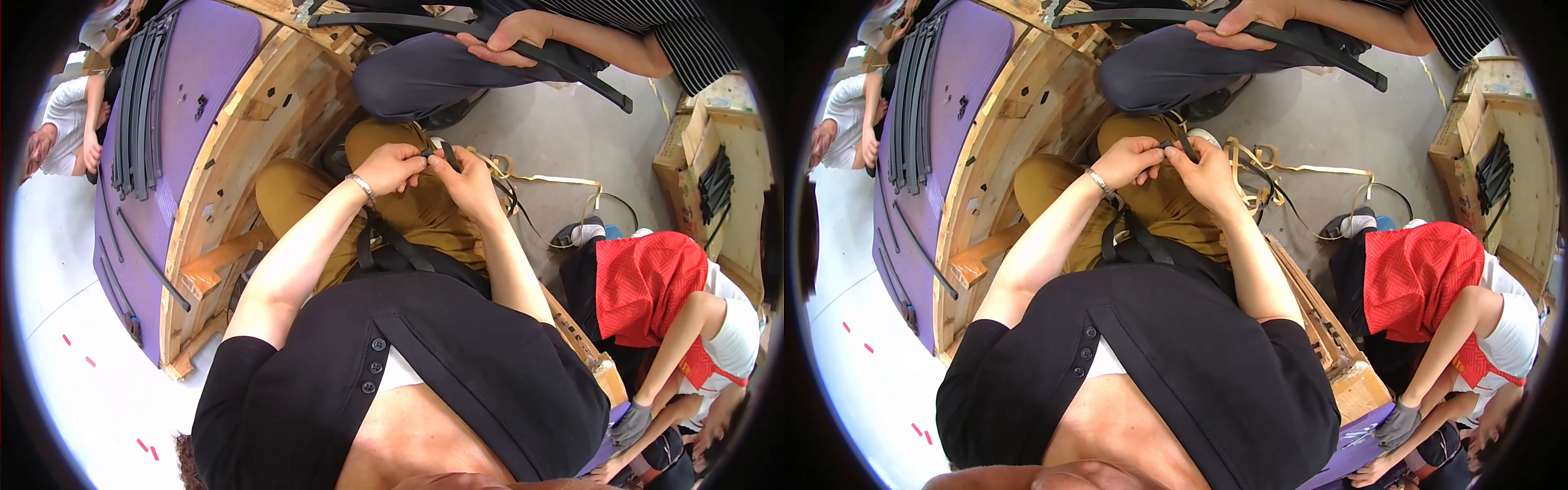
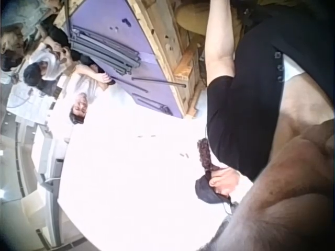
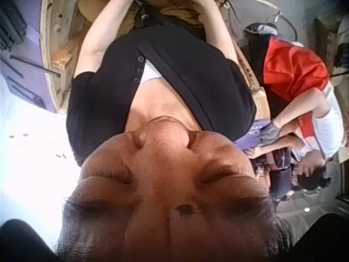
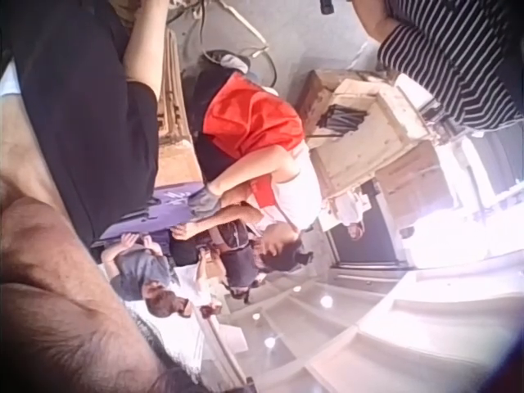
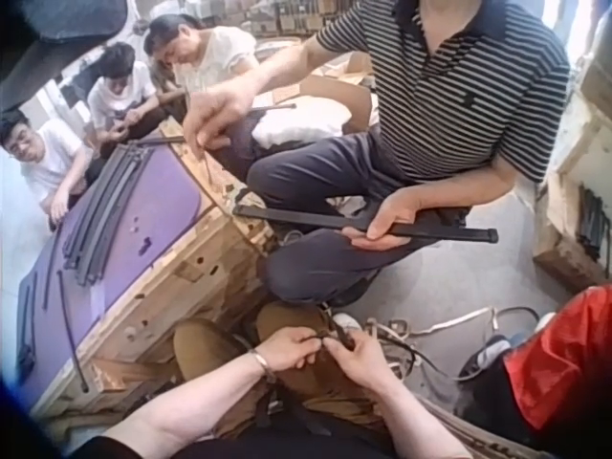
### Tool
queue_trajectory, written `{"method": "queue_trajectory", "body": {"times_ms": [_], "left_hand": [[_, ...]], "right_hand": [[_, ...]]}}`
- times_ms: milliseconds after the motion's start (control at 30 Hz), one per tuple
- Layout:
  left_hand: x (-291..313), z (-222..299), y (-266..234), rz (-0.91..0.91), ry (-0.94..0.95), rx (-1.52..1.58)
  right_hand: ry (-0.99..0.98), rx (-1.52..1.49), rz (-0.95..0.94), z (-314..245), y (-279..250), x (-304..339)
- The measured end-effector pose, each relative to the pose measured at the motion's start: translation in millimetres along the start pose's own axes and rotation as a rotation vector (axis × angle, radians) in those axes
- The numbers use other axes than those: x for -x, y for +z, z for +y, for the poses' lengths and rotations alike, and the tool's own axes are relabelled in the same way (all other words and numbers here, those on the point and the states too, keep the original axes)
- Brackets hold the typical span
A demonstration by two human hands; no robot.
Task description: Apply small plastic end caps to long plastic or metal strips.
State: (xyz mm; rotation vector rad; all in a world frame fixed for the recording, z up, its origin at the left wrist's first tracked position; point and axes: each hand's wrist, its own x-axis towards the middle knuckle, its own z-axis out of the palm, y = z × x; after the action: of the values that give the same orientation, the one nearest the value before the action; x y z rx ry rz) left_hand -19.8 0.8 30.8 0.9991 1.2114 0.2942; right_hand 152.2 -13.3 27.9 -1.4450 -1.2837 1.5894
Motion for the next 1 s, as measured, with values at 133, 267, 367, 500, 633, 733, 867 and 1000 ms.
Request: {"method": "queue_trajectory", "body": {"times_ms": [133,267,367,500,633,733,867,1000], "left_hand": [[4.5,5.0,1.6,0.028,-0.005,-0.03],[8.6,4.5,1.5,0.063,0.057,-0.098],[12.0,3.7,2.2,0.078,0.074,-0.109],[17.4,1.9,11.8,0.17,0.084,-0.041],[14.2,-17.1,25.2,0.213,-0.008,0.063],[11.9,-31.2,30.5,0.192,-0.062,0.209],[12.6,-30.1,32.5,0.169,-0.034,0.329],[10.6,-31.0,35.6,0.223,-0.032,0.274]], "right_hand": [[0.053,-0.039,-0.009,-10.0,2.6,1.9],[0.121,-0.11,-0.004,-11.1,6.2,0.2],[0.059,-0.028,0.029,-9.3,10.3,-0.4],[-0.006,0.042,0.068,-13.1,15.4,-1.7],[0.083,0.065,0.015,-1.3,14.1,-1.0],[0.193,-0.036,-0.065,-3.4,8.9,1.0],[0.32,-0.212,-0.176,-2.8,2.9,-0.6],[0.404,-0.169,-0.175,-1.0,0.2,-4.2]]}}
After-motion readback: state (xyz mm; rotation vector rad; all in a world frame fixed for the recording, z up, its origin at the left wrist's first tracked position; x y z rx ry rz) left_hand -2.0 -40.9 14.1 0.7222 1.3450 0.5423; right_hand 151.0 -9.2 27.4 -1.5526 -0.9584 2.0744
